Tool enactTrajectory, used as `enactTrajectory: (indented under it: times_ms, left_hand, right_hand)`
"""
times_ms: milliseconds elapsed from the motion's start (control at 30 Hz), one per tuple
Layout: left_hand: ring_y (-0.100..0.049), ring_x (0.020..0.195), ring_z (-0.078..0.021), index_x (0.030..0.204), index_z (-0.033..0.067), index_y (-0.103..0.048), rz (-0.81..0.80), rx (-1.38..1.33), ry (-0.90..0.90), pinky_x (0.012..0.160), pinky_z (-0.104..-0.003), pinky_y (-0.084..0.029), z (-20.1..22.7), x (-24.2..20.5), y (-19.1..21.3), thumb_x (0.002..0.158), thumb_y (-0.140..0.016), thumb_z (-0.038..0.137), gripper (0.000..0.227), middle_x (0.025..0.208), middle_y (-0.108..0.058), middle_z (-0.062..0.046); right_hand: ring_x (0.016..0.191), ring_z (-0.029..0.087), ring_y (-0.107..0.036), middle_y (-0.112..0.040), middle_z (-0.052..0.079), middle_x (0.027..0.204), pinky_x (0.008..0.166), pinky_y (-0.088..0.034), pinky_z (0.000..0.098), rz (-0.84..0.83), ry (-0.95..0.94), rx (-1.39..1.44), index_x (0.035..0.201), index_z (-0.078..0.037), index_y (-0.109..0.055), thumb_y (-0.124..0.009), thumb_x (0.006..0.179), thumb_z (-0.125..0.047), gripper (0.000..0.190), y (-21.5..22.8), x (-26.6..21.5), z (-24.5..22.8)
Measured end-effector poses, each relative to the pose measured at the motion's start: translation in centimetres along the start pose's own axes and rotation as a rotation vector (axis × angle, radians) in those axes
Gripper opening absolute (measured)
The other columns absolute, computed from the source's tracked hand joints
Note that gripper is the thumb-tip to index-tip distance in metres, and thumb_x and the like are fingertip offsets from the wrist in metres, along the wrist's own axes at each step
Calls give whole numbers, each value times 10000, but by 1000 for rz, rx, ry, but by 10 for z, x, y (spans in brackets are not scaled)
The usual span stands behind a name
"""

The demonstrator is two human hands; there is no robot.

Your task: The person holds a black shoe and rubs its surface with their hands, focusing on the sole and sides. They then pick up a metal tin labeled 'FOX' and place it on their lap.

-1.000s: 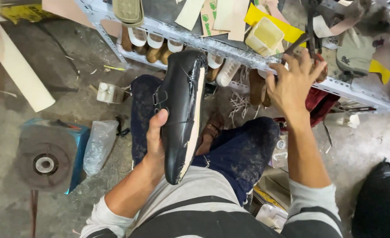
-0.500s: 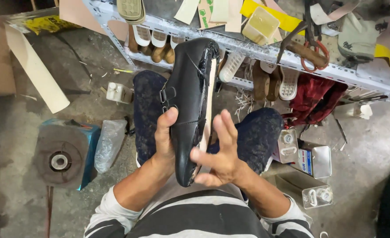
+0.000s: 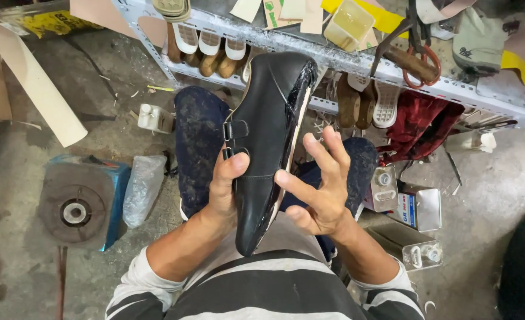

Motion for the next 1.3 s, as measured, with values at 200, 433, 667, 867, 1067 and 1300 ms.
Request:
enactTrajectory:
  times_ms: [200, 433, 667, 867, 1067, 1300]
  left_hand:
    - [-733, 689, -243, 1053, 87, -614, 18, 14, -4, 610, -397, -664, 1, -8, -4, 884, -737, 170, 225, 833, -716, -160]
    - [-688, 531, -232, 1041, 103, -562, 118, 90, 11, 451, -310, -627, -1, -1, 5, 844, -711, 209, 269, 718, -650, -133]
    - [-672, 525, -198, 1018, 115, -567, 210, 142, 5, 437, -289, -609, 0, 0, 1, 850, -711, 231, 250, 693, -621, -93]
    - [-657, 479, -241, 1033, 120, -557, 228, 138, 11, 392, -348, -597, 3, 5, 5, 870, -706, 211, 239, 685, -601, -106]
    - [-687, 515, -219, 991, 148, -540, 256, 202, 21, 432, -303, -611, 5, 9, 14, 877, -721, 242, 234, 677, -624, -86]
    - [-685, 532, -209, 1013, 121, -561, 310, 205, -10, 425, -301, -604, 4, 9, 13, 869, -739, 187, 238, 692, -616, -82]
  right_hand:
    - [1513, 508, -240, -469, 271, 1509, 1265, -166, 618, 0, -9, -99, 1110, -203, -815, -478, 1017, -536, 483, 16, 2, -5]
    - [1552, 538, -159, -311, 312, 1627, 1265, -161, 636, -1, -10, 320, 1321, -238, -705, -572, 990, -556, 478, -11, -20, 1]
    - [1551, 525, -118, -322, 295, 1612, 1258, -133, 657, 5, 35, 43, 1224, -255, -744, -601, 967, -550, 416, -6, -6, -2]
    - [1577, 478, -58, -224, 255, 1669, 1275, -93, 652, -64, 45, 127, 1340, -339, -668, -600, 950, -637, 495, -13, -16, -4]
    - [1534, 485, -197, -365, 240, 1599, 1248, -164, 668, 32, 133, -18, 1084, -313, -809, -624, 920, -602, 380, -6, -33, 6]
    - [1528, 502, -229, -411, 296, 1557, 1253, -183, 625, -2, 35, 256, 1097, -274, -809, -603, 936, -605, 421, -6, -27, -2]
Point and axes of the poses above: each hand's wrist, its own x-axis towards the middle knuckle, its own y-axis out of the back of the hand, z = x × y, the point moved 2 cm from there along x, towards the middle knuckle
